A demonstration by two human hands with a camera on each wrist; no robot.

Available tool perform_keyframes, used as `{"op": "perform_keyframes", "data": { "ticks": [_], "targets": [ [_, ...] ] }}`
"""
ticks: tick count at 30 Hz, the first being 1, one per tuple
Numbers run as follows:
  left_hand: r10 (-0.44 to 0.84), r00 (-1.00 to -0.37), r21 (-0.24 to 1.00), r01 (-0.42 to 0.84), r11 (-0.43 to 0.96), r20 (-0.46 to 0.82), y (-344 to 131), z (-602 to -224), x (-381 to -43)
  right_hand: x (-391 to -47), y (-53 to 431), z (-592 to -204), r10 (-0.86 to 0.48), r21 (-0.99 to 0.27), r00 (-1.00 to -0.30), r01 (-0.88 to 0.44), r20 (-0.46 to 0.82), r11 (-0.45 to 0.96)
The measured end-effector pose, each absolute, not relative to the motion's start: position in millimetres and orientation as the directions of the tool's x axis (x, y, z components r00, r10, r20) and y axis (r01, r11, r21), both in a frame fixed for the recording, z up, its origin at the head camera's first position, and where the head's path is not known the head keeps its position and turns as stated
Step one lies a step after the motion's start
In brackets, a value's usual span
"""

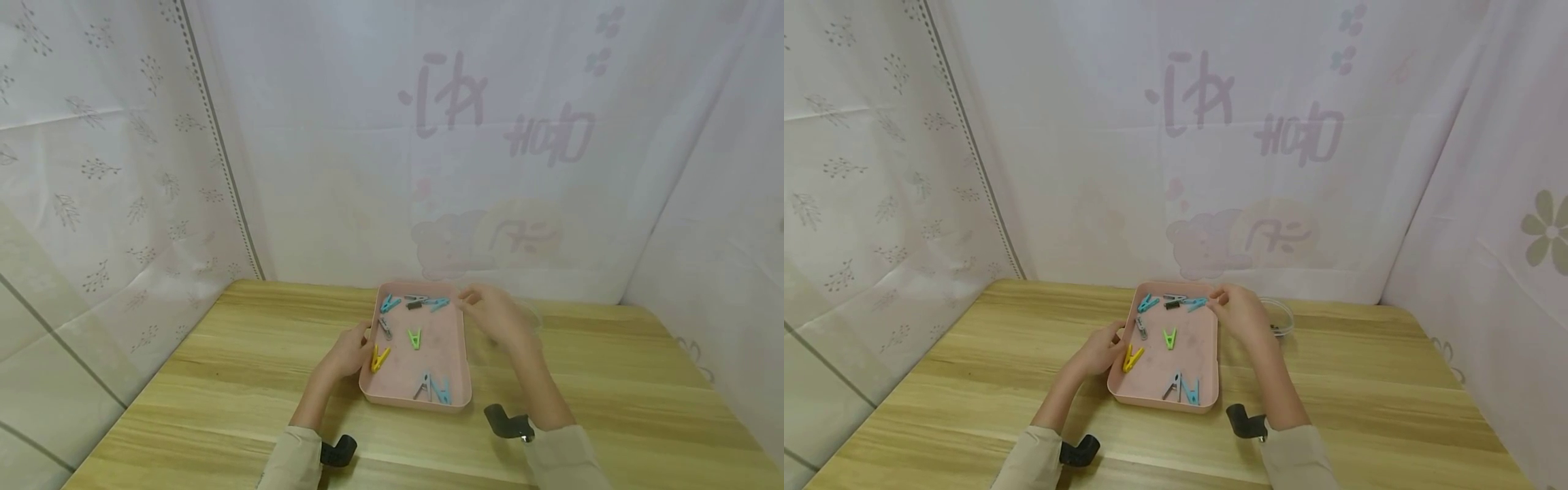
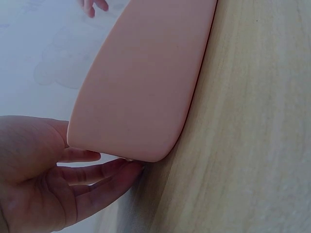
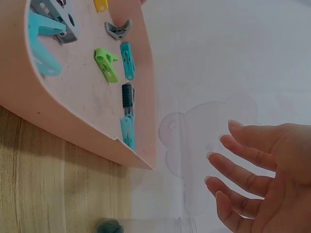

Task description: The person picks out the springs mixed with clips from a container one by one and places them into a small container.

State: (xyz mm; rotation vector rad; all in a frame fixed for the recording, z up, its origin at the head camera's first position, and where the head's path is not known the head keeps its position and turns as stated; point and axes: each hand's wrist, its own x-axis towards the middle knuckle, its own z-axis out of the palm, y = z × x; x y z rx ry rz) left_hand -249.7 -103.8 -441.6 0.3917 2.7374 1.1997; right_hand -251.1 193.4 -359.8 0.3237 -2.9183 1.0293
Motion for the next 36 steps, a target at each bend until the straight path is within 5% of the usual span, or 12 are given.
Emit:
{"op": "perform_keyframes", "data": {
  "ticks": [36],
  "targets": [
    [0.287,-0.958,0.738,0.189,0.648,-0.007,-104.5,-442.3,-250.8,-299.7,152.9,-360.6,-0.24,-0.576,-0.97,-0.209,0.023,0.79]
  ]
}}
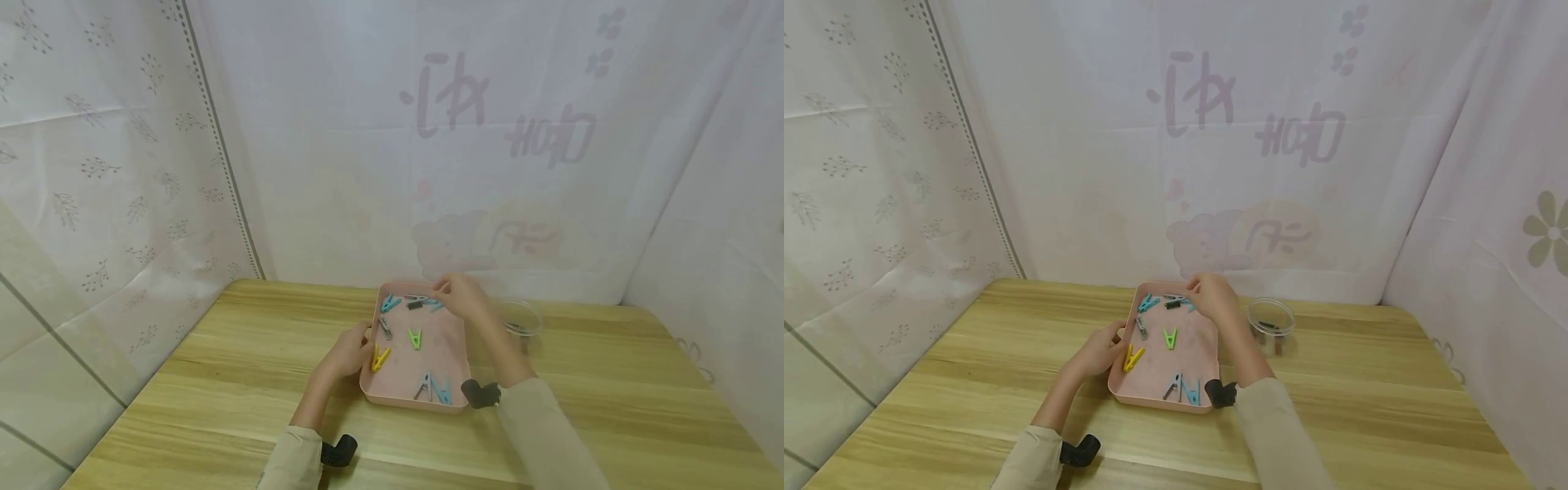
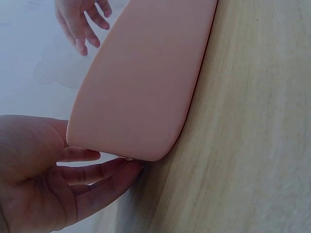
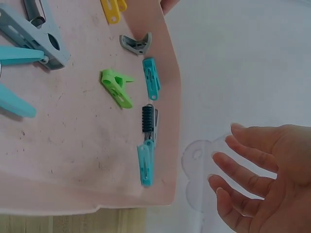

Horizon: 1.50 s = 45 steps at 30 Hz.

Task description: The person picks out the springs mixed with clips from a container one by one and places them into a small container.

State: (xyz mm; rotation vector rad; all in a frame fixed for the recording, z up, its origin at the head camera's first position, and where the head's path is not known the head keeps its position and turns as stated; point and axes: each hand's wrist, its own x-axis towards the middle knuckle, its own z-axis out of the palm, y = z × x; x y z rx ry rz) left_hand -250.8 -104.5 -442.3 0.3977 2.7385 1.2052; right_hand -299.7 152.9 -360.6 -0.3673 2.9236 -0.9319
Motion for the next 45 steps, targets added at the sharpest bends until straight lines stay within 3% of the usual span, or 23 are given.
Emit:
{"op": "perform_keyframes", "data": {
  "ticks": [22,45],
  "targets": [
    [0.293,-0.956,0.734,0.202,0.648,0.004,-104.8,-444.7,-253.3,-322.1,135.3,-374.5,-0.217,-0.63,-0.976,-0.174,0.008,0.757],
    [0.3,-0.954,0.732,0.21,0.648,0.009,-103.9,-444.2,-251.8,-340.9,127.8,-398.9,-0.207,-0.579,-0.977,-0.138,-0.054,0.803]
  ]
}}
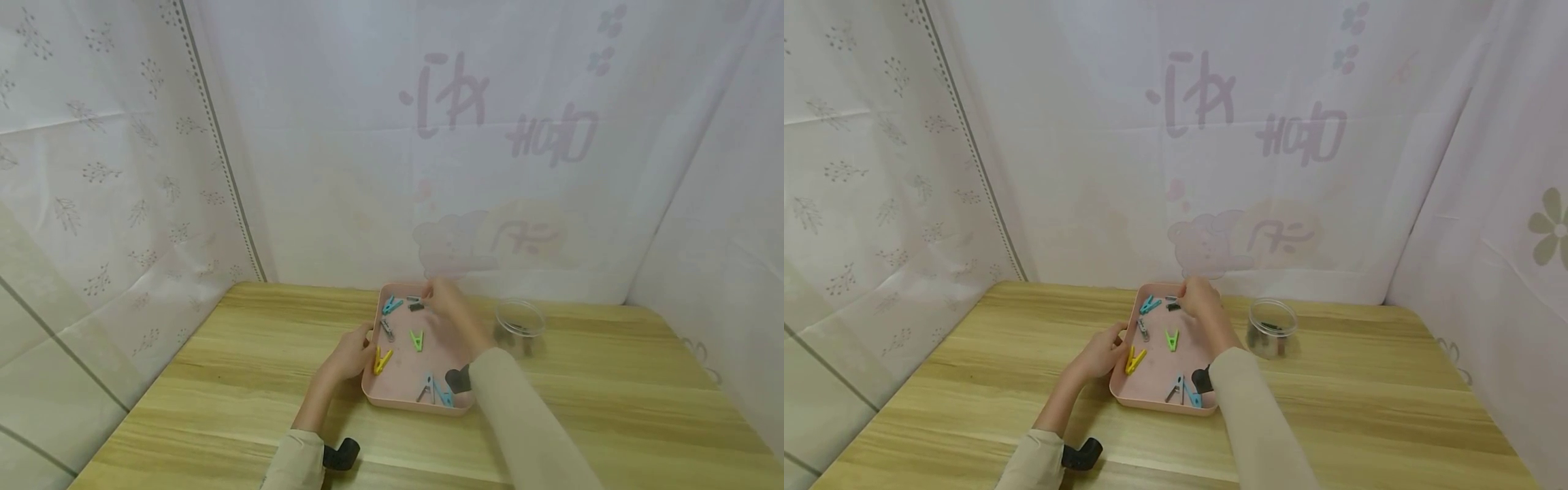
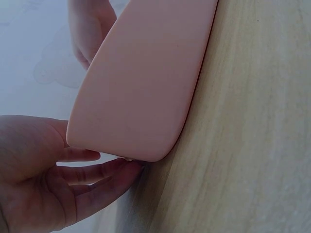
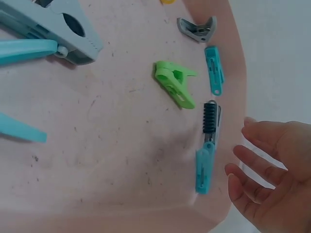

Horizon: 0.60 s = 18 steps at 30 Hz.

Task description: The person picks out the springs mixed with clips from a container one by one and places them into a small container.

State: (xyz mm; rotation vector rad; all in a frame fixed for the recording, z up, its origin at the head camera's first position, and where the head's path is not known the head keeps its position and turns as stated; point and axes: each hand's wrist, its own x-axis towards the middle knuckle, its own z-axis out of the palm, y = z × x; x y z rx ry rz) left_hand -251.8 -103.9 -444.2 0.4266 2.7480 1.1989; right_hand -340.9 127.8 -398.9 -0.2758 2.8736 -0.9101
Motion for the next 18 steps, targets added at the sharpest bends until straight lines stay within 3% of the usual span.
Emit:
{"op": "perform_keyframes", "data": {
  "ticks": [8,18],
  "targets": [
    [0.304,-0.953,0.744,0.211,0.633,0.012,-104.5,-444.5,-252.0,-343.8,121.6,-406.5,-0.183,-0.489,-0.98,-0.124,-0.076,0.863],
    [0.305,-0.952,0.743,0.213,0.634,0.012,-104.3,-444.9,-252.1,-339.4,118.8,-413.7,-0.106,-0.527,-0.988,-0.03,-0.114,0.849]
  ]
}}
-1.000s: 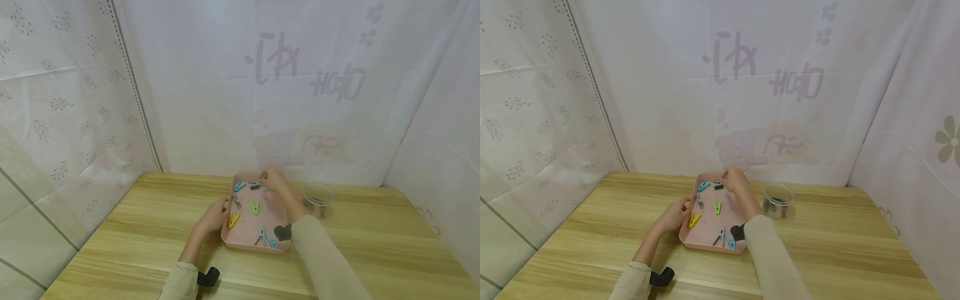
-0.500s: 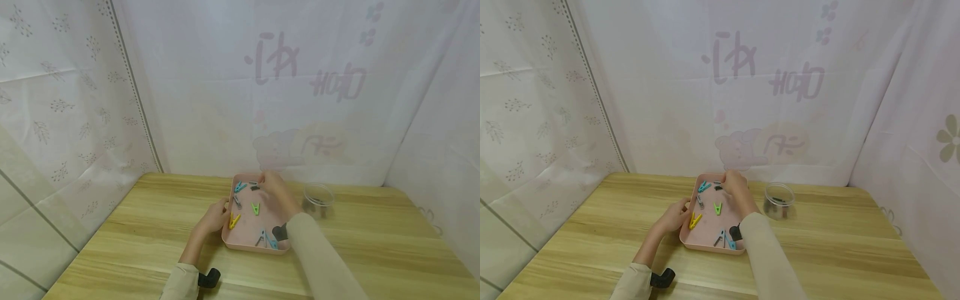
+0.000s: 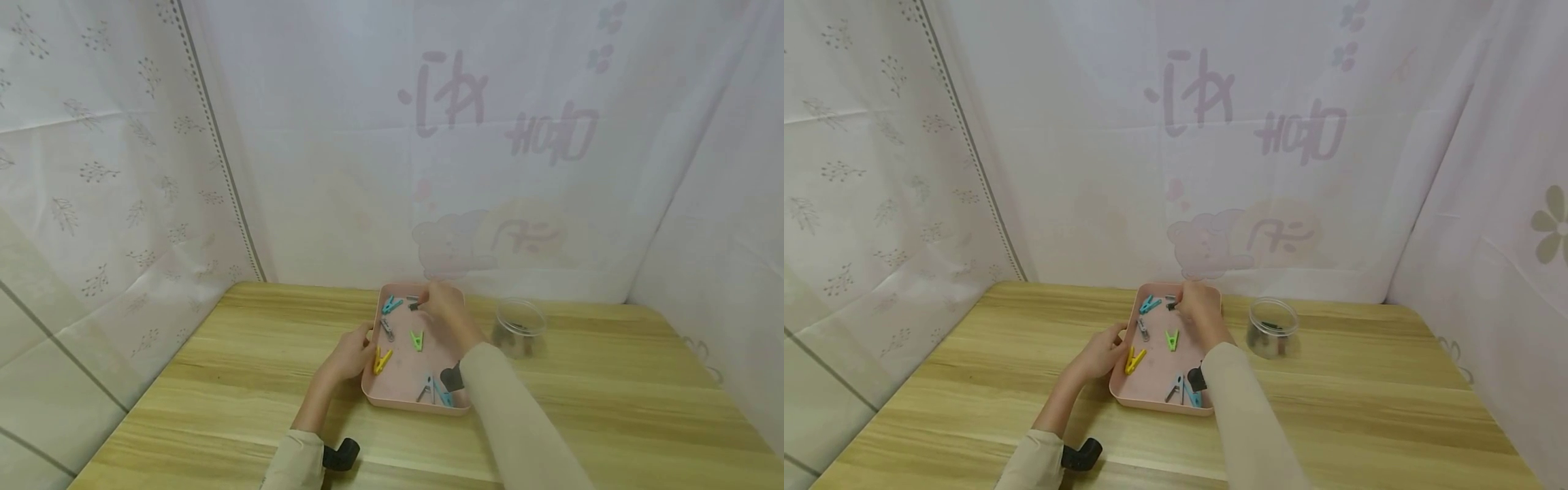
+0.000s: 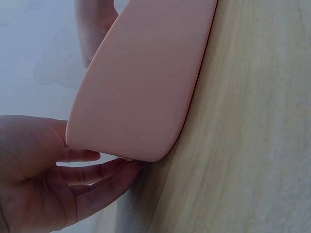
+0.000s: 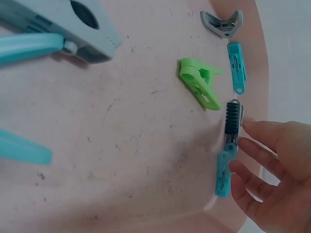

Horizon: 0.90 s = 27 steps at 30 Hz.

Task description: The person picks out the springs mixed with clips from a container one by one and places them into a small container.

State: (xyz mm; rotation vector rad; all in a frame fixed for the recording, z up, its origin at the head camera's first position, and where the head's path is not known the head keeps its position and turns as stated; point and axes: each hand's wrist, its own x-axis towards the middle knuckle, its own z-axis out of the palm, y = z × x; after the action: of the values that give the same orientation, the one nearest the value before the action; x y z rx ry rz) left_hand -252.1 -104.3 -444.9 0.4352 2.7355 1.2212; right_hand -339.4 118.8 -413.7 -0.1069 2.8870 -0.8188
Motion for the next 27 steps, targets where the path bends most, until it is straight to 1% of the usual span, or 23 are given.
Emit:
{"op": "perform_keyframes", "data": {
  "ticks": [4,10,17,21,27],
  "targets": [
    [0.302,-0.953,0.741,0.21,0.637,0.011,-104.1,-444.6,-252.8,-340.1,117.5,-416.0,-0.103,-0.502,-0.99,-0.04,-0.098,0.864],
    [0.306,-0.952,0.738,0.216,0.639,0.014,-104.4,-445.0,-253.3,-344.5,114.3,-423.1,-0.115,-0.425,-0.992,-0.084,-0.048,0.901],
    [0.306,-0.952,0.743,0.213,0.635,0.013,-104.0,-445.1,-252.3,-345.8,111.1,-432.1,-0.113,-0.503,-0.993,-0.084,-0.028,0.86],
    [0.305,-0.952,0.741,0.218,0.635,0.019,-103.6,-446.1,-253.3,-349.7,111.8,-435.0,-0.127,-0.499,-0.992,-0.1,-0.019,0.861],
    [0.308,-0.951,0.74,0.219,0.636,0.017,-104.0,-445.5,-253.5,-353.7,112.8,-438.2,-0.133,-0.461,-0.991,-0.123,0.012,0.879]
  ]
}}
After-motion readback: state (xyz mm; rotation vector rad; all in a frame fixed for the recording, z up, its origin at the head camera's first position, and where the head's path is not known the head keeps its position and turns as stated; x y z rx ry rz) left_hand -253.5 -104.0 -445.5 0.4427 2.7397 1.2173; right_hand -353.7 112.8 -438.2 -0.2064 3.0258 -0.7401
